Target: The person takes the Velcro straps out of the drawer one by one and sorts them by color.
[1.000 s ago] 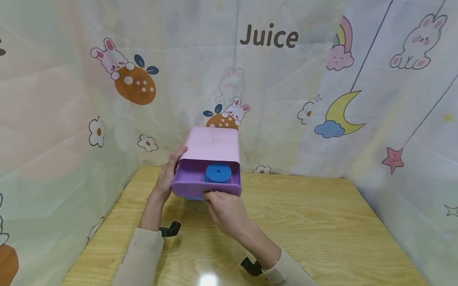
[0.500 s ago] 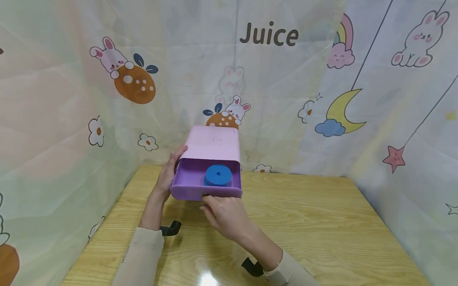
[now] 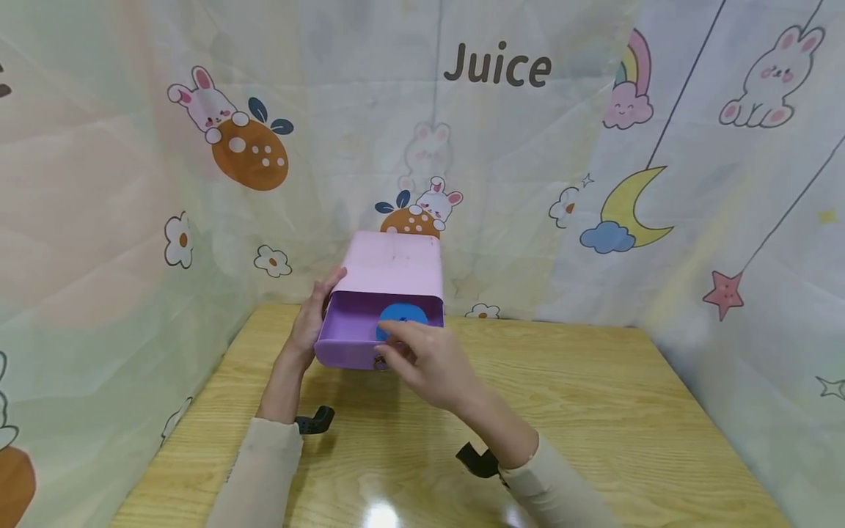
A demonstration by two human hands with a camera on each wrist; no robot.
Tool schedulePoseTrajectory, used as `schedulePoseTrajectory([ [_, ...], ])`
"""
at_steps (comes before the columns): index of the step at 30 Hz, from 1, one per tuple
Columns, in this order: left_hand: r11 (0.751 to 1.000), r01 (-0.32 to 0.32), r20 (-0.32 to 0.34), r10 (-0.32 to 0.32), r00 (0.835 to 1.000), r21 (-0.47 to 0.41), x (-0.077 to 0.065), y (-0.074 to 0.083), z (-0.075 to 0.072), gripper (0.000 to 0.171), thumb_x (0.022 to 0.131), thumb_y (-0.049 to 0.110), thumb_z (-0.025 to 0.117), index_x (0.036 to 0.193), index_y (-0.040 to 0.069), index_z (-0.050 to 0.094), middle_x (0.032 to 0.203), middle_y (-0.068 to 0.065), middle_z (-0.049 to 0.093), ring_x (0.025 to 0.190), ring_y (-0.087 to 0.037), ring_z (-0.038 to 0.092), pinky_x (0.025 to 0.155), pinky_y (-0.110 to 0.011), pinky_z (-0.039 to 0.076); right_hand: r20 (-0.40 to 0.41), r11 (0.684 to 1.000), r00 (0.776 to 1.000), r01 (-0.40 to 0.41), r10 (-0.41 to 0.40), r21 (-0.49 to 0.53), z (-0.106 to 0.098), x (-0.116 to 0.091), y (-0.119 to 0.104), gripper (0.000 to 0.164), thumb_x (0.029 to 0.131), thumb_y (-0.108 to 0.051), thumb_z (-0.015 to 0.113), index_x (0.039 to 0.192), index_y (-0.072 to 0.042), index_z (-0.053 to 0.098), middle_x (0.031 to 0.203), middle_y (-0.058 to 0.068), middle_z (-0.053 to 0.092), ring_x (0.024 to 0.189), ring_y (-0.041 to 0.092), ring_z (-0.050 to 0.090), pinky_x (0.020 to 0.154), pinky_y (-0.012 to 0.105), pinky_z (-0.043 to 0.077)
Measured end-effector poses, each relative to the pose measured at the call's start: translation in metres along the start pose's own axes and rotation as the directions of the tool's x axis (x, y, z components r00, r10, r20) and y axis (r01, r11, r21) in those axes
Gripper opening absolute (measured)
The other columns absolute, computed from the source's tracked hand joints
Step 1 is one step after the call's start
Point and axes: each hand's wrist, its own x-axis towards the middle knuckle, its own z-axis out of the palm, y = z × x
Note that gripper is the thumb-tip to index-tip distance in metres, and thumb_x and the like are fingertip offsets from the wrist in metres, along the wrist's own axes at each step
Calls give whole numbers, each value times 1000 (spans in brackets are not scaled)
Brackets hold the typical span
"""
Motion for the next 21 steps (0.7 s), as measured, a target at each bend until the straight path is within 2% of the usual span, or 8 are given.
schedulePoseTrajectory([
  [5,1000,-4,-6,4,1000,4,0,0,0,68,110,61,19,162,24,38,175,8,19,162,-19,11,132,-50,6,-12,998,999,-43,43,38,-13,13,16,38,96,-13,76,132,-1,69,110,10,77,79,15,73,71,28,63],
  [10,1000,-9,-14,9,1000,13,1,-2,-1,68,110,62,19,162,24,39,174,7,20,162,-18,11,132,-50,5,78,987,985,-155,152,32,-13,21,37,43,92,-12,81,133,-2,69,124,15,75,95,25,76,82,39,64],
  [13,1000,-7,-13,7,1000,16,1,-1,-1,68,110,61,18,162,24,39,175,7,18,163,-18,10,132,-49,4,168,971,958,-238,233,9,-12,24,46,42,93,-19,81,130,-3,71,124,14,75,103,26,74,88,43,63],
  [15,1000,-7,-10,7,1000,15,1,-1,-1,68,110,61,17,162,24,38,175,6,17,163,-18,9,132,-50,4,228,961,934,-277,275,-26,-13,27,49,40,92,-25,82,125,-4,73,121,10,76,105,23,73,90,41,62],
  [18,1000,-10,-6,10,1000,13,0,0,-1,68,110,61,17,163,23,37,176,5,16,163,-19,8,132,-50,3,304,950,900,-303,311,-75,-16,31,51,35,90,-31,84,114,-7,76,112,5,77,100,20,70,87,36,59],
  [21,1000,-7,-7,7,1000,2,0,0,-1,69,110,62,18,163,22,37,175,5,16,163,-18,8,132,-49,3,360,945,874,-311,327,-104,-18,35,51,31,88,-33,86,106,-8,76,102,3,75,90,18,64,78,32,55],
])
